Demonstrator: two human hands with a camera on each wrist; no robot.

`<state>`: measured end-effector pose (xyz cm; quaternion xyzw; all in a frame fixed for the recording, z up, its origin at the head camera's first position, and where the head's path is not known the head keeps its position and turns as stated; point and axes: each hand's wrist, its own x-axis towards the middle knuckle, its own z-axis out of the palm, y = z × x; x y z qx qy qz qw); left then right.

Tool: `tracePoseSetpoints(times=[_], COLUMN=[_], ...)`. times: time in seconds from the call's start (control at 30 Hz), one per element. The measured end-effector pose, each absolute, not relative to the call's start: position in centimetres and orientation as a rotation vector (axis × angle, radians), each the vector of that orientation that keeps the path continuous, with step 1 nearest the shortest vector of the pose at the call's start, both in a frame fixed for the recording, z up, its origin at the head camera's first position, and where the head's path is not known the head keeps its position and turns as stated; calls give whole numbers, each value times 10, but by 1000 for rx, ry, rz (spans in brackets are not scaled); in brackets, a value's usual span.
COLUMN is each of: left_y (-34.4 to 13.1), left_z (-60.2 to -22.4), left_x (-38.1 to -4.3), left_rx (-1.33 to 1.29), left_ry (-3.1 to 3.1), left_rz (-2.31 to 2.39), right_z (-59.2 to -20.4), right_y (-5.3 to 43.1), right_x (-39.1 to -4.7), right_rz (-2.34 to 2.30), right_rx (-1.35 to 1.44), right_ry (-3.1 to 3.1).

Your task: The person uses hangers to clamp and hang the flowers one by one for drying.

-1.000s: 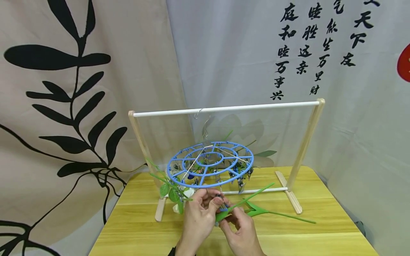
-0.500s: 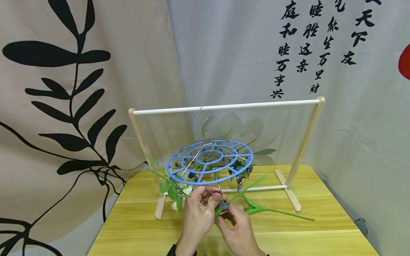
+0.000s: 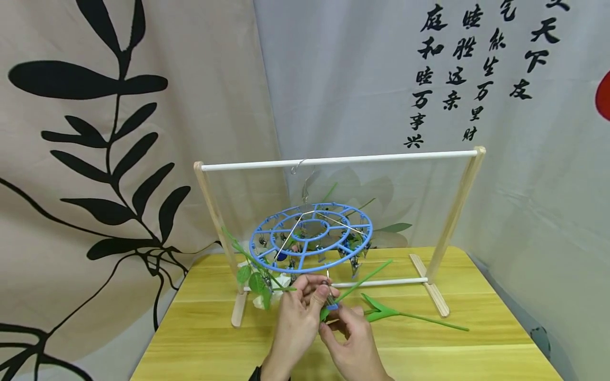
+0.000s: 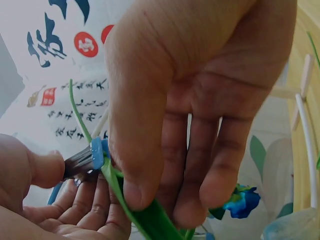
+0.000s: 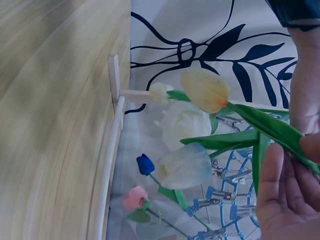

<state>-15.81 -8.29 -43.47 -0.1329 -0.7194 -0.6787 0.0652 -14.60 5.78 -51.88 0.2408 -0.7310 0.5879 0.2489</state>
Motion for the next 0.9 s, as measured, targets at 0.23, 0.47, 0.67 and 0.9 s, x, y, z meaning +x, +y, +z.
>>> tracePoseSetpoints(times=[0.23, 0.47, 0.67, 0.9], left_y=[-83, -82, -79, -75], left_z=[-442, -451, -456, -459], left_x=[-163, -168, -170, -171], left_rx=[-466, -456, -464, -541], left_ry=[-2173, -2228, -2236, -2256], left_rz=[-2074, -2022, -2028, -1961], right_z=[-526, -537, -546, -557], right_y=[69, 86, 109, 148], right_x=[-147, -152, -159, -178], right_rz=[1628, 1587, 1465, 1284], right_rx=[600, 605, 491, 251], right_ry=[-2046, -2055, -2133, -2407])
